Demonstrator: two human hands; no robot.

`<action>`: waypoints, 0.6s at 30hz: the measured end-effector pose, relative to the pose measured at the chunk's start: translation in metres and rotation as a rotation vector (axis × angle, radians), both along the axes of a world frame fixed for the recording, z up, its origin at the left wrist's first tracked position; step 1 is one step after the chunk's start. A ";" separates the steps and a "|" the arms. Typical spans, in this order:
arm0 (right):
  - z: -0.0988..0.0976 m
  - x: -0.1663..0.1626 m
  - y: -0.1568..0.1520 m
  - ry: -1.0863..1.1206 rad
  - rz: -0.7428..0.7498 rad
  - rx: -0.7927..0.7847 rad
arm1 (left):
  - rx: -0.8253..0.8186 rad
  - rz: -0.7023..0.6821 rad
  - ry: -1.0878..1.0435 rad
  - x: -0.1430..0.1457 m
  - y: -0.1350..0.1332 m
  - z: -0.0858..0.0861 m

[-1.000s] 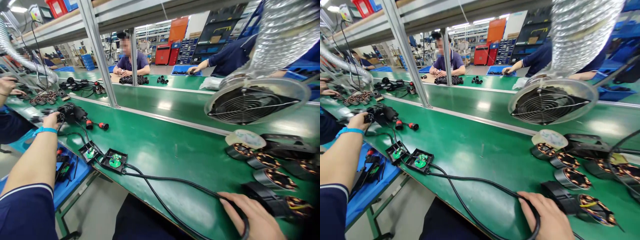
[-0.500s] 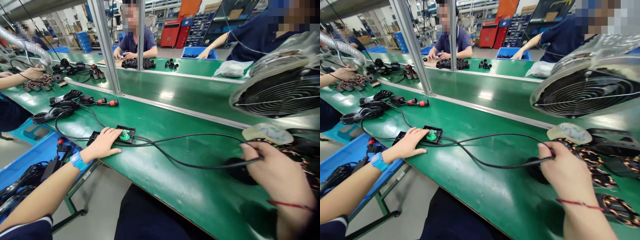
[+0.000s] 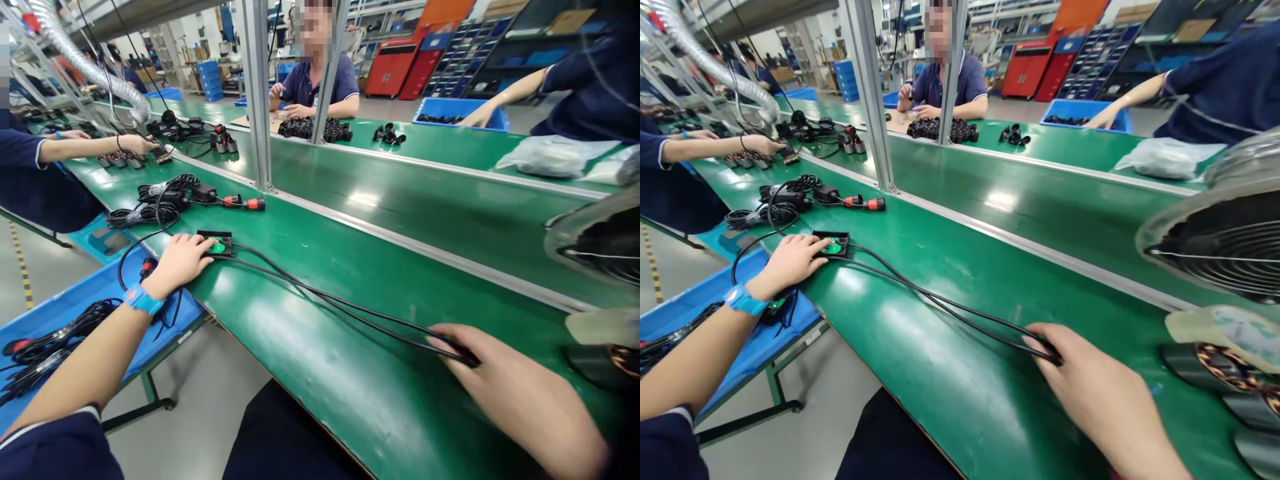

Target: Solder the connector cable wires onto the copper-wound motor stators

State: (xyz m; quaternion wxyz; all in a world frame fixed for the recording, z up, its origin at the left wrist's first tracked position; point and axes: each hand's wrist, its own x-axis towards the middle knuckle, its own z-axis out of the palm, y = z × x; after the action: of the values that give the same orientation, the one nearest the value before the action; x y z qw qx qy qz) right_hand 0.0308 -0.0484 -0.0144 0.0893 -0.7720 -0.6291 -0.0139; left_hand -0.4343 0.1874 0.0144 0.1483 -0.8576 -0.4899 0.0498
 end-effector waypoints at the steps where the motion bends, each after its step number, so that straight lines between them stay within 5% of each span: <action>1: 0.003 -0.015 0.012 -0.069 0.058 0.010 | 0.012 0.026 -0.020 -0.005 0.011 0.000; 7: 0.000 -0.054 0.046 -0.410 0.343 0.268 | -0.185 0.078 -0.370 0.012 0.096 0.007; 13: -0.028 -0.027 0.037 -0.401 0.452 0.340 | -0.086 0.137 -0.401 0.061 0.163 -0.004; 18: -0.065 0.001 0.053 -0.408 0.498 0.450 | -0.063 0.332 -0.487 0.075 0.189 -0.013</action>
State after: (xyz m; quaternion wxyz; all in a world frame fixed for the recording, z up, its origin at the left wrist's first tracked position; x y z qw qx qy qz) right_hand 0.0315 0.0044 -0.0795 0.1301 -0.5381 -0.7833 -0.2828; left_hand -0.3589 0.3760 0.0017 -0.0108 -0.7565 -0.6430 -0.1186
